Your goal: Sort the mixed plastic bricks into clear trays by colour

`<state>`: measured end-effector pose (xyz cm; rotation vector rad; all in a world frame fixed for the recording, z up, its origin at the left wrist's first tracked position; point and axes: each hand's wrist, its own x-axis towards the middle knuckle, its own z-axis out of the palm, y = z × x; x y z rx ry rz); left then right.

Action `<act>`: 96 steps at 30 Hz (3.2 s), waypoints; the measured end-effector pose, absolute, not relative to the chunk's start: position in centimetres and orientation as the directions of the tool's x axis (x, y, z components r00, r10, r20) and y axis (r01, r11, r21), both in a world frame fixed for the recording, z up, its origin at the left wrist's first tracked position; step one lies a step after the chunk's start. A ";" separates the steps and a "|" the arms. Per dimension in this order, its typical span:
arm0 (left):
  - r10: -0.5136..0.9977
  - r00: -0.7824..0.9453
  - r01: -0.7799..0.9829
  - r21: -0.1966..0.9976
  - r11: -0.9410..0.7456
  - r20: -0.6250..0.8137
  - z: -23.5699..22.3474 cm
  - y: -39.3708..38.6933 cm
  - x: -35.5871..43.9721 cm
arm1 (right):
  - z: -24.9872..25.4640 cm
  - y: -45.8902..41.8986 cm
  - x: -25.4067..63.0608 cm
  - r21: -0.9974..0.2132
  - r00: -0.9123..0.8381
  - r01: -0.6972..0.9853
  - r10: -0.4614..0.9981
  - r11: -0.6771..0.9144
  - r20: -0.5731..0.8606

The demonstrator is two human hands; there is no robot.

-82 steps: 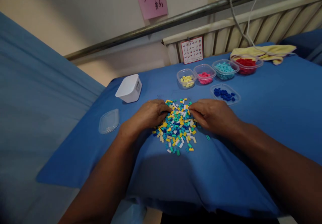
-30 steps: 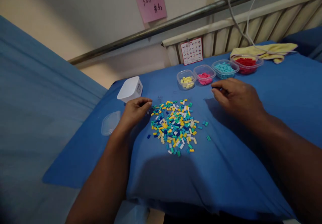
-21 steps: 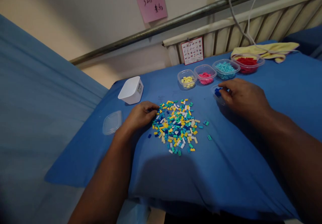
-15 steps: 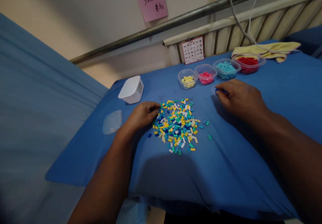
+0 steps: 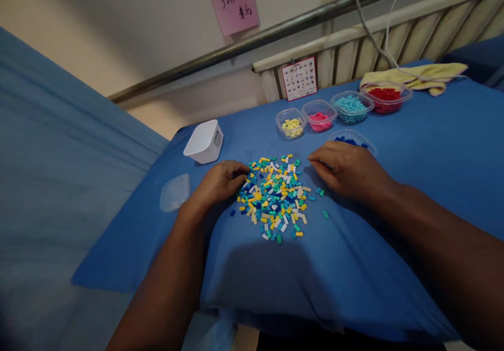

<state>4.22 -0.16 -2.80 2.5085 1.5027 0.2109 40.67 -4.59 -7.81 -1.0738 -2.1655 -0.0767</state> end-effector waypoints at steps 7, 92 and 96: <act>0.863 0.504 0.860 0.097 -0.500 -0.018 -2.4 -0.4 4.6 | -8.2 -4.7 40.4 -0.281 -0.410 0.723 0.719 0.631 0.562; 0.625 0.775 0.560 0.355 -0.749 0.095 -2.5 -2.9 8.2 | -7.7 -5.0 37.1 -0.333 -0.655 0.452 0.561 0.828 0.507; 0.677 0.731 0.613 0.353 -0.707 0.087 -2.7 -2.6 7.9 | -7.6 -5.0 37.4 -0.342 -0.582 0.519 0.617 0.783 0.530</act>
